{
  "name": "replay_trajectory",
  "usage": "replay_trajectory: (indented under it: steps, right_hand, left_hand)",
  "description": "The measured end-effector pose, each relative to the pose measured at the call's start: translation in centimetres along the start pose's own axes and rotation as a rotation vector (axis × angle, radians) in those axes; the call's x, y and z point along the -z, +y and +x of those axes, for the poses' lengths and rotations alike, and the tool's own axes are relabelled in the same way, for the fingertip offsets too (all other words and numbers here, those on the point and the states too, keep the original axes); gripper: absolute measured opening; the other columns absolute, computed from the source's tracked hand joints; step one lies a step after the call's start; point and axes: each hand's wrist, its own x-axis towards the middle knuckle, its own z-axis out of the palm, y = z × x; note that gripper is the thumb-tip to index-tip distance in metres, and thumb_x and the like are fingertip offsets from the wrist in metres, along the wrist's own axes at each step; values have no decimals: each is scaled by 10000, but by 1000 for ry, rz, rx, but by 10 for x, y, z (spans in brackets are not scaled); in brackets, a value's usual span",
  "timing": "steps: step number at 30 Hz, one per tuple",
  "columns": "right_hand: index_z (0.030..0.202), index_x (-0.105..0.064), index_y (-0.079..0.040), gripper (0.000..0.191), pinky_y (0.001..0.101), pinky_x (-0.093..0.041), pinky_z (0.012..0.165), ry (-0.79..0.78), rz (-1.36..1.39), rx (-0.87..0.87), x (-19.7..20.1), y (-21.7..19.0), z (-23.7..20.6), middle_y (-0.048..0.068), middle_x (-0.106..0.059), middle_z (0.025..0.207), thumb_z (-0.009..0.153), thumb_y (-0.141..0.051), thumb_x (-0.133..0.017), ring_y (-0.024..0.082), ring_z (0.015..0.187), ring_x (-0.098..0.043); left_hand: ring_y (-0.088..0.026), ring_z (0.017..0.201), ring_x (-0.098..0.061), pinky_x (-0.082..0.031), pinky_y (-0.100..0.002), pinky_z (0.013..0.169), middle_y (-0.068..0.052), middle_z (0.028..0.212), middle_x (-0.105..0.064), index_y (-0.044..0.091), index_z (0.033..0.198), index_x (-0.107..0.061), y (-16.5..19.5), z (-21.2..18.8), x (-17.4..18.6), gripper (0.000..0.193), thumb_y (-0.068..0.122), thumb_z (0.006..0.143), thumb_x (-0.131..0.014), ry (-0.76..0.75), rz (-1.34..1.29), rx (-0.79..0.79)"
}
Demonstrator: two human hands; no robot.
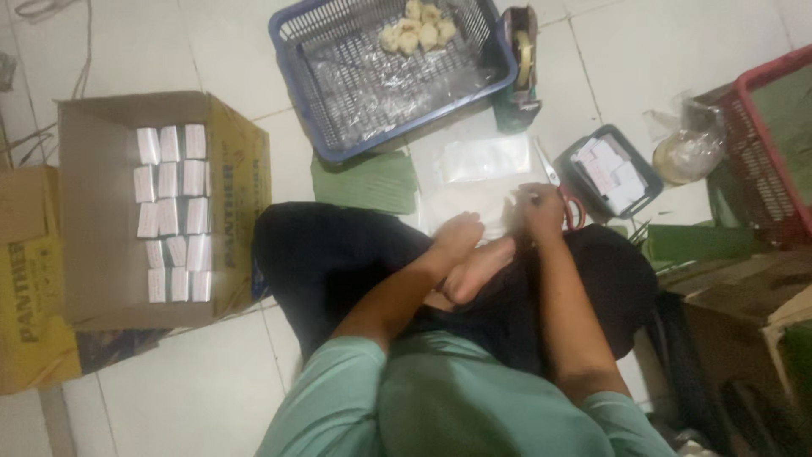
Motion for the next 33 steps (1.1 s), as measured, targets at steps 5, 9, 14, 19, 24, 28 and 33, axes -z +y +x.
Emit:
replay_trajectory:
  steps: [5, 9, 14, 19, 24, 28, 33]
  right_hand:
    - [1053, -785, -56, 240, 322, -566, 825, -94, 31, -152, 0, -16, 11, 123, -767, 1049, 869, -209, -773, 211, 908, -729]
    - [1122, -760, -55, 284, 322, -563, 814, -57, 233, -288, 1, -25, 16, 99, -758, 1057, 913, -247, -761, 208, 944, -719]
    - [1240, -631, -282, 370, 307, -592, 759, -328, 888, -589, -14, -31, 14, -27, -750, 1078, 877, -228, -677, 135, 927, -721]
    - [1031, -729, -22, 155, 319, -534, 716, -429, 552, -275, -44, -41, -16, 71, -708, 878, 911, -115, -759, 176, 800, -642]
    - [966, -764, -23, 144, 300, -546, 723, -691, 178, -163, -25, -52, -29, 33, -750, 842, 868, -119, -718, 143, 788, -669]
    - [940, -790, -26, 158, 284, -538, 752, -788, 178, -195, -16, -66, -35, 46, -780, 848, 843, -142, -743, 127, 790, -690]
    - [915, -805, -9, 165, 286, -513, 709, -839, 319, -352, -30, -62, -33, 59, -752, 815, 850, -159, -777, 126, 746, -647]
  left_hand:
    - [-380, 956, -659, -533, -495, 821, -173, 981, -675, 64, 905, -681, -13, 3, 34, 204, 238, 832, -759, -147, -53, 193]
    - [-307, 841, -730, -596, -412, 787, -181, 967, -736, 41, 994, -648, -22, 7, 47, 230, 84, 825, -797, 219, -946, 501]
    - [-251, 885, -724, -634, -380, 798, -162, 1014, -708, 35, 1077, -606, -30, 13, 42, 197, -11, 893, -660, 310, -1777, 659]
    - [-243, 890, -674, -595, -356, 782, -157, 1024, -699, 7, 1124, -606, -32, 7, 42, 192, 112, 977, -672, 409, -2076, 659]
    - [-239, 797, -703, -588, -340, 656, -156, 969, -731, 55, 1148, -605, -75, -22, 78, 336, 188, 854, -700, 256, -1772, 751]
    - [-241, 787, -709, -591, -336, 655, -173, 973, -739, -33, 1118, -682, -100, -50, 95, 313, 75, 853, -809, 75, -1295, 566]
    - [-229, 880, -716, -608, -380, 712, -135, 1002, -709, -25, 1128, -671, -115, -85, 101, 259, 56, 894, -747, -201, -1755, 526]
